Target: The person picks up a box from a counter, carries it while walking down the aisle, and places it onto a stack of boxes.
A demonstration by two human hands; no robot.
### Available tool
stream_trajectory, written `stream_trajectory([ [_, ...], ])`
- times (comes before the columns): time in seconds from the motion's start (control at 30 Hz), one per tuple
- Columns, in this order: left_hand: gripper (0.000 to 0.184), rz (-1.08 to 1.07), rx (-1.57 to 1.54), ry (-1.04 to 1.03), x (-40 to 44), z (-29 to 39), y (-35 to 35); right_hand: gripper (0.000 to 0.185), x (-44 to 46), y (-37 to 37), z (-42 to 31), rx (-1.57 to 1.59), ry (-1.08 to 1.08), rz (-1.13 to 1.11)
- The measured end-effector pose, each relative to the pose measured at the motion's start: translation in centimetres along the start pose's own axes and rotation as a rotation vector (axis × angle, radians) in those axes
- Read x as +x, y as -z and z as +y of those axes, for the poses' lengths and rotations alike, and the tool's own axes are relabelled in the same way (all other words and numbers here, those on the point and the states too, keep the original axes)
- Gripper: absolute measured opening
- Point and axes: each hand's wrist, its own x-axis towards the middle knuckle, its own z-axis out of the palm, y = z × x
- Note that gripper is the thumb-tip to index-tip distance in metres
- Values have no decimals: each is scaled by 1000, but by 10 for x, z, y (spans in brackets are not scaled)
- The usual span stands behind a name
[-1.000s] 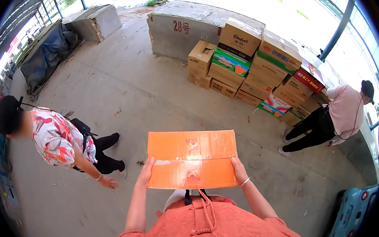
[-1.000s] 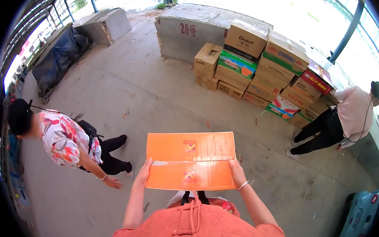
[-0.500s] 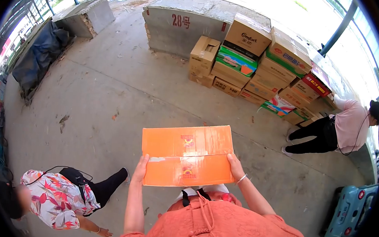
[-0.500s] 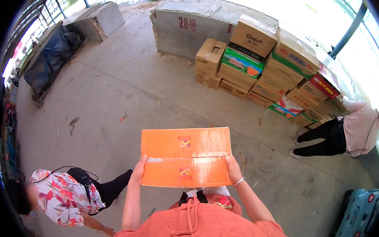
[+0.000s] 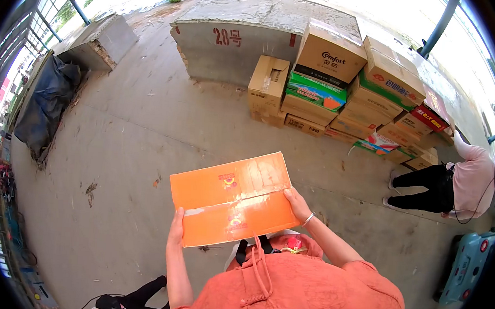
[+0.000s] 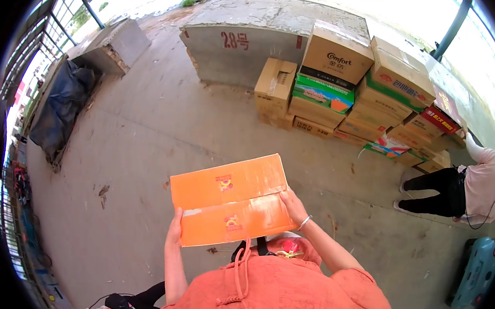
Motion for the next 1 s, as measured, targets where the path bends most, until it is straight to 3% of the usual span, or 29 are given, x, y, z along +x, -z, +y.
stream_trajectory([
  [0.3,55,-83,-44,73,120,56,0,55,113,-3,-26,41,-9,39],
  [0.47,58,-157,86,97,221,121,-25,53,173,-12,-46,-63,-29,198],
  [0.63,60,-217,263,40,335,205,-63,43,235,-50,-79,136,52,354],
  [0.73,61,-303,362,156,420,248,-70,41,269,-67,-84,62,90,477],
  [1.0,53,-596,606,120,580,337,-175,54,340,-98,-87,54,58,767],
])
